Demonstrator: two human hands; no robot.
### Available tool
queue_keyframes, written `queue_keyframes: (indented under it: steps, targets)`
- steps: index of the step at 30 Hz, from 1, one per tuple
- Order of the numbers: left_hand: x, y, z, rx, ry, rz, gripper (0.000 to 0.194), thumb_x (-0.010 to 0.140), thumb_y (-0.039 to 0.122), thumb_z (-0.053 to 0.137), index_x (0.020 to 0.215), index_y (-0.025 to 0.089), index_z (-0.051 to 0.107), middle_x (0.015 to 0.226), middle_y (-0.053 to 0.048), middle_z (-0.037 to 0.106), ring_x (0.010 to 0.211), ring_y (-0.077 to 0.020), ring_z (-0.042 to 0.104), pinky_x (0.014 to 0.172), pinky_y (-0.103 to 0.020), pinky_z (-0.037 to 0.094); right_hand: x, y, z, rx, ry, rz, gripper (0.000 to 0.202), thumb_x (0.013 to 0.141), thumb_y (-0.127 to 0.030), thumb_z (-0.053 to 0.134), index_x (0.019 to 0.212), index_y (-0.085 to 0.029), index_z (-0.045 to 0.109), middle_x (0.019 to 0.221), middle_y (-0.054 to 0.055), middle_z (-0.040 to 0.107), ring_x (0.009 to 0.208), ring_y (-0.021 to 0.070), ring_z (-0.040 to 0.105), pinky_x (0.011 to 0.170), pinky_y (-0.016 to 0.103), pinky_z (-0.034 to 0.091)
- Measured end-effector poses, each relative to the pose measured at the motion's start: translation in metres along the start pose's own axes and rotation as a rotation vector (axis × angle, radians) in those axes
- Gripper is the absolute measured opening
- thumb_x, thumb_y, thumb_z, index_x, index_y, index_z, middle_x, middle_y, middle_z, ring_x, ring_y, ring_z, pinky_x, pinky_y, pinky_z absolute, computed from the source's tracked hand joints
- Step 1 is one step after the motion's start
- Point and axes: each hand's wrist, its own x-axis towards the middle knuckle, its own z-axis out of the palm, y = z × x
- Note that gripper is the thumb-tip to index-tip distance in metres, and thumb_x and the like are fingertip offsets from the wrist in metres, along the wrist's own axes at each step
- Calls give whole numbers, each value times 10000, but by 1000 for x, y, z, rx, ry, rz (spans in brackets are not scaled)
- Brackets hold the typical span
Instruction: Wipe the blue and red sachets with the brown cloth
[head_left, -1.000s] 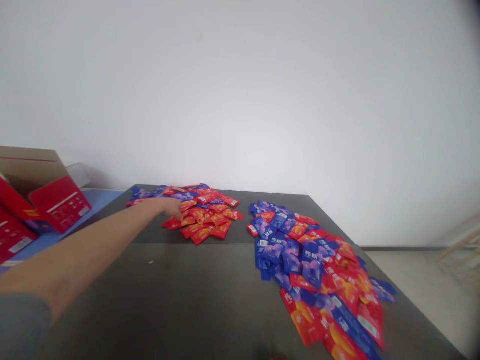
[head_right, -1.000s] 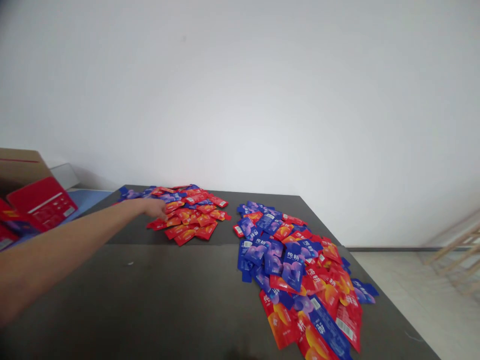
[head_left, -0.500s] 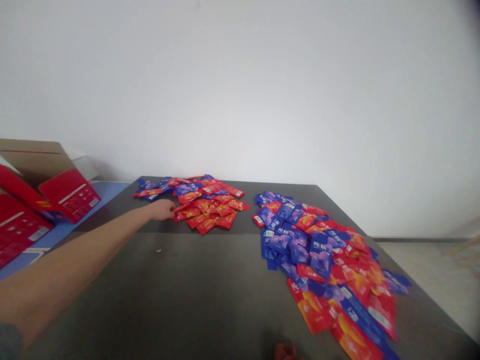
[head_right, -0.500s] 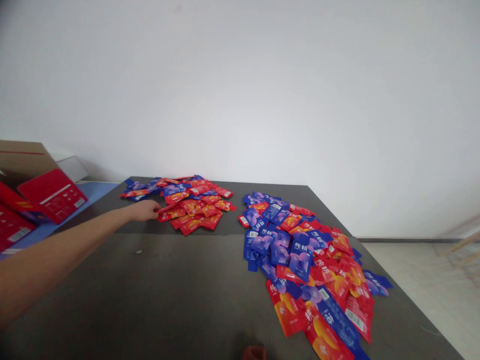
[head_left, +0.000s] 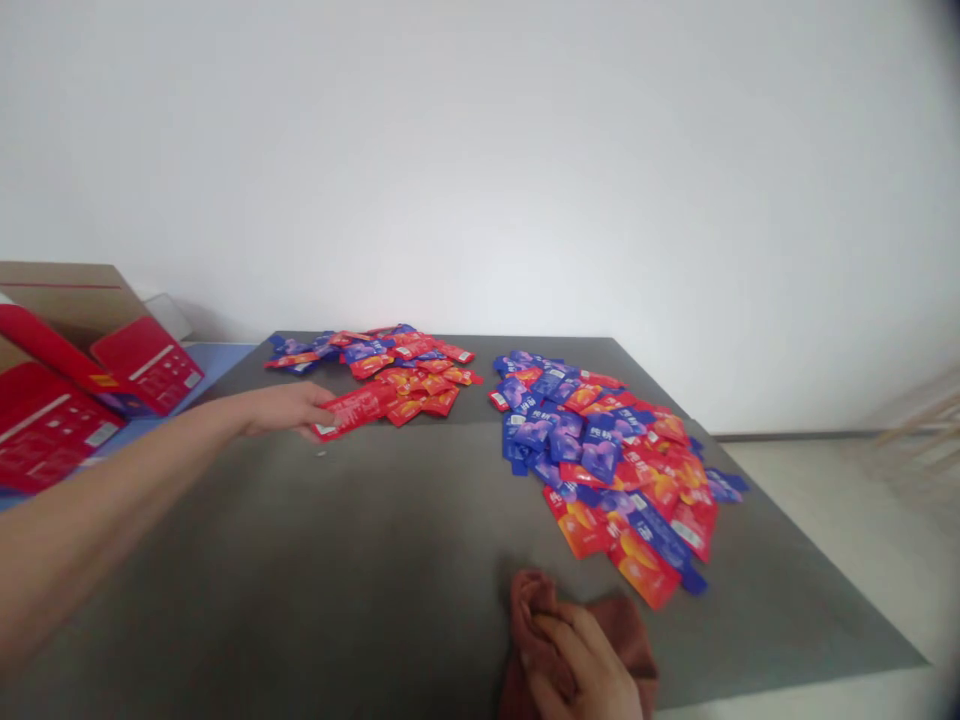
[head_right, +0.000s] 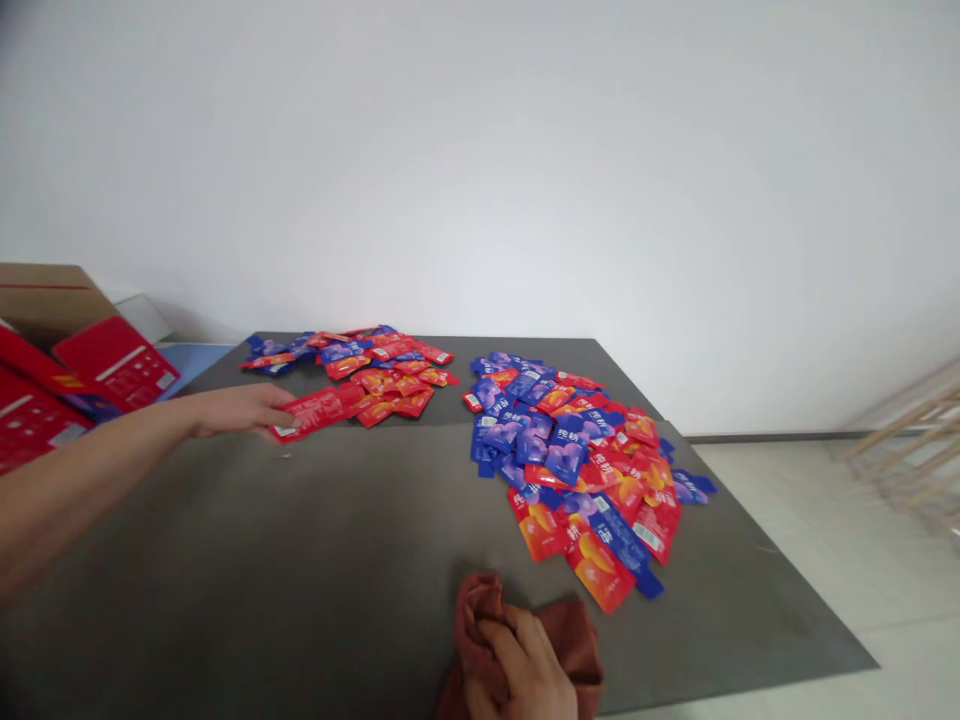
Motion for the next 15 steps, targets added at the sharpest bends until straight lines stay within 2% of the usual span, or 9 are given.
queue_keyframes:
  steps: [3, 6, 9, 12, 15]
  targets:
    - [-33, 17, 52, -207, -171, 55, 367, 741, 441, 711, 912, 119, 668, 807, -22, 721, 779, -191, 648, 696, -243, 525, 12, -23, -10, 47, -47, -51, 371, 789, -151, 579, 1109, -292, 702, 1116, 42, 679, 999, 194, 667, 842, 278, 560]
    - [-52, 37, 106, -236, -299, 100, 316, 756, 440, 718, 857, 141, 689, 749, -18, 700, 707, -183, 636, 631, -237, 508, 30, -59, -11, 88, -13, -85, 368, 778, -129, 587, 1093, -284, 697, 1109, 42, 657, 992, 194, 631, 857, 297, 527]
    - [-56, 59, 153, -163, -365, 153, 255, 755, 418, 701, 824, 173, 701, 756, -27, 698, 724, -202, 648, 616, -252, 513, 55, -92, 1, 28, 1, -219, 255, 842, -269, 632, 1089, -291, 692, 1119, 44, 637, 1013, 212, 585, 877, 327, 494]
    - [-54, 71, 189, -203, -339, 219, 263, 733, 397, 690, 888, 186, 713, 839, -52, 716, 796, -231, 656, 623, -278, 528, 82, -108, 21, -98, -58, -272, 200, 882, -348, 616, 1060, -277, 674, 1081, 42, 628, 1017, 217, 559, 867, 336, 474]
    - [-51, 67, 210, -288, -237, 191, 337, 744, 417, 668, 986, 183, 689, 898, -55, 714, 795, -228, 657, 618, -289, 529, 101, -103, 36, -212, -113, -133, 146, 902, -346, 590, 1000, -263, 660, 1068, 40, 618, 1005, 216, 561, 832, 333, 466]
